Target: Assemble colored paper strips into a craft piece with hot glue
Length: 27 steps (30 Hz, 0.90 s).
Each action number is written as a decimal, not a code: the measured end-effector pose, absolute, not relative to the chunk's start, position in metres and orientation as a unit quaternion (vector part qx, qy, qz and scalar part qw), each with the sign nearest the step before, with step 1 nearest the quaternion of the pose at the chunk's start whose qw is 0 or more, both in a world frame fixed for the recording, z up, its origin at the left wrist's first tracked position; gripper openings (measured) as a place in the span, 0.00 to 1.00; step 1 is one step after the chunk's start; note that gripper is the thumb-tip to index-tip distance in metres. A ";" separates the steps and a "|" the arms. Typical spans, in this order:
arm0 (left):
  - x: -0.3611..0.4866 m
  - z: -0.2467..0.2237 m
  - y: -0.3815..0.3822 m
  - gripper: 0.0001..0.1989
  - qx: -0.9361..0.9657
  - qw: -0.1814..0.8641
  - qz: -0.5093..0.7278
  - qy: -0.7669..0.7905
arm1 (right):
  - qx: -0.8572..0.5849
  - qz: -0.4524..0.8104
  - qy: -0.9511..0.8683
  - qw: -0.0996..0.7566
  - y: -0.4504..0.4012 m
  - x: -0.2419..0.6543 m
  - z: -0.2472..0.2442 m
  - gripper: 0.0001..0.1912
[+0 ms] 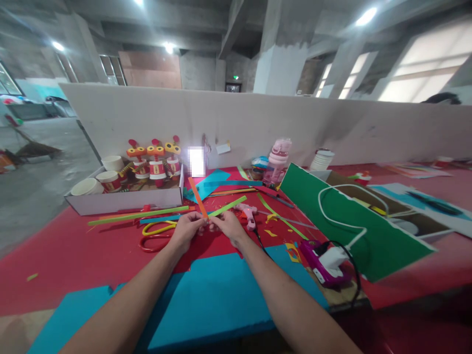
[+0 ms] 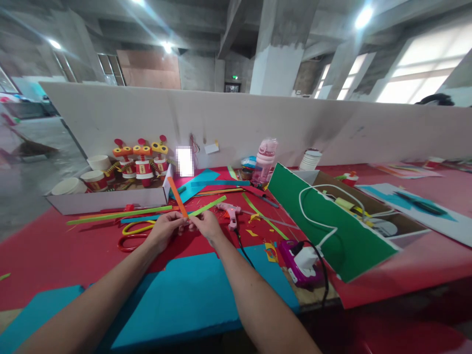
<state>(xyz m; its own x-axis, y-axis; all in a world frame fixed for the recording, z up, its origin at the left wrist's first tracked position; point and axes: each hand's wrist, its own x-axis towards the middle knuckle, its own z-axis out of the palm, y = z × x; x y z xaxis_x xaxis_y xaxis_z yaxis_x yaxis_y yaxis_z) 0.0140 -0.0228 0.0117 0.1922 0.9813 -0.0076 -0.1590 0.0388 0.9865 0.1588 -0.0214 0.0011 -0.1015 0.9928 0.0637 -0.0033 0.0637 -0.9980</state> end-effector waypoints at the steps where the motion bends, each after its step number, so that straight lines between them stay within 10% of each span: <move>1: 0.014 0.011 -0.023 0.14 0.499 0.588 0.484 0.412 | -0.460 0.507 -0.543 0.487 -0.022 0.159 0.001 0.11; 22: 0.018 0.004 -0.021 0.11 0.520 0.542 0.487 0.446 | -0.602 0.213 -0.642 0.425 -0.034 0.153 0.017 0.08; 27: 0.018 0.006 -0.021 0.10 0.501 0.559 0.485 0.449 | -0.536 0.319 -0.616 0.481 -0.029 0.156 0.010 0.03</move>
